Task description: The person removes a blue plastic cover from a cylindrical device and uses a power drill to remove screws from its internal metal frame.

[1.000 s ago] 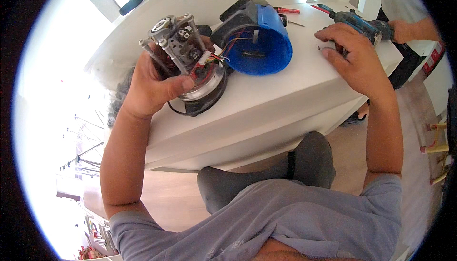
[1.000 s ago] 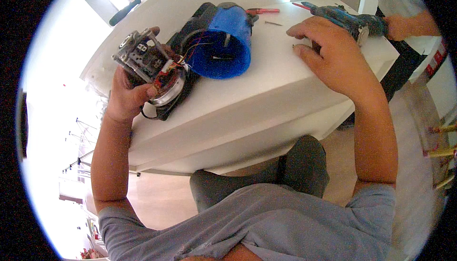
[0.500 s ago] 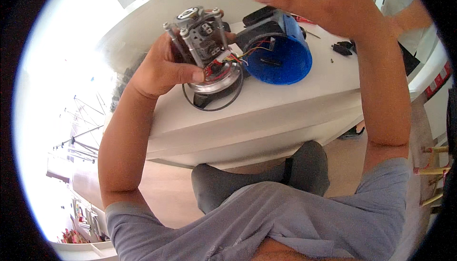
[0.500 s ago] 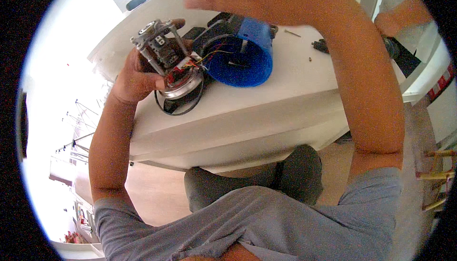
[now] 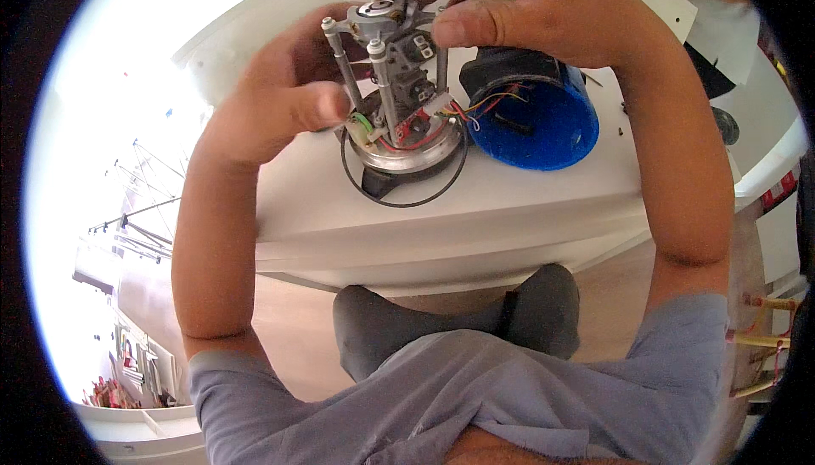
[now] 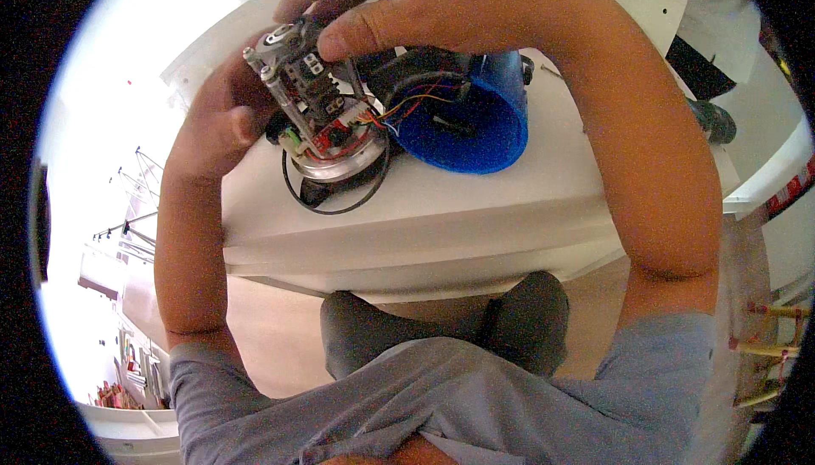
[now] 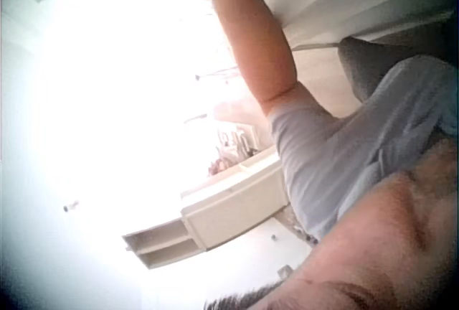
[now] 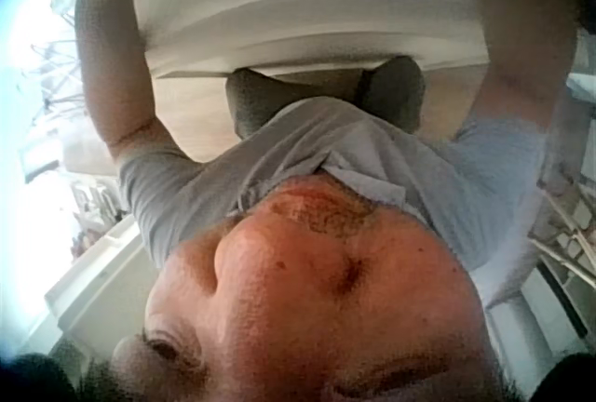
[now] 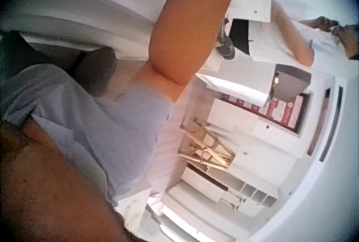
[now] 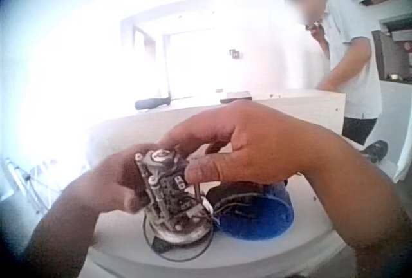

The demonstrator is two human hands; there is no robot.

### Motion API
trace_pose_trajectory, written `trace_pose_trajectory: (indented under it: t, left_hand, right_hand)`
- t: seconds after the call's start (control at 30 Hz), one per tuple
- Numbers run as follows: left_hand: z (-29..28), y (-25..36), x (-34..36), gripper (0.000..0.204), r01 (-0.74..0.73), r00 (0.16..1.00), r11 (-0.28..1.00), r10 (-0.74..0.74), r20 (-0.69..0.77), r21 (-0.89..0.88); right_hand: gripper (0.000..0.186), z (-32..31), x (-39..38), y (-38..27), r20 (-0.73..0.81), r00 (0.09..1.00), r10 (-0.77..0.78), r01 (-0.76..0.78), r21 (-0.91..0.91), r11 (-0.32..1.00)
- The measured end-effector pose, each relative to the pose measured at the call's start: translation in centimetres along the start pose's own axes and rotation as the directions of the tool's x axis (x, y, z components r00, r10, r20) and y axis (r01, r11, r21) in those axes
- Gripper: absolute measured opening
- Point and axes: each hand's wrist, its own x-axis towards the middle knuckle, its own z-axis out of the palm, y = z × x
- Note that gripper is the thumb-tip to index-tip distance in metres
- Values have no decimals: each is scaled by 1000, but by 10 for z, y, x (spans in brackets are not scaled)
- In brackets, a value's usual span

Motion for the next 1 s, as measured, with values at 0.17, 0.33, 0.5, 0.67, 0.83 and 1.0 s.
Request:
trace_pose_trajectory:
  t: [0.17, 0.33, 0.5, 0.67, 0.83, 1.0]
  left_hand:
    - [20, 19, -21, 49, -46, 909, 901, 217, -357, 432]
    - [65, 23, -35, 16, 42, 915, 793, 214, -343, 608]
    - [73, 26, -37, 15, -7, 881, 713, 337, -333, 701]
    - [79, 34, -34, 14, 136, 873, 767, 207, -442, 628]
    - [77, 37, -28, 15, 95, 905, 651, 258, -338, 753]
    - [68, 28, -28, 17, 32, 909, 697, 278, -312, 717]
  right_hand:
    - [37, -3, -4, 8, -58, 998, -33, 34, 19, 999]
    - [31, 2, -15, -14, -126, 988, -89, 79, -87, 993]
    - [30, 13, -22, -35, -170, 984, -57, 44, -79, 996]
    - [30, 14, -22, -26, -187, 970, -152, 125, -149, 981]
    - [30, 10, -19, -24, -176, 984, -40, 21, -107, 994]
    - [30, 10, -18, -31, -169, 986, 9, -36, -155, 987]
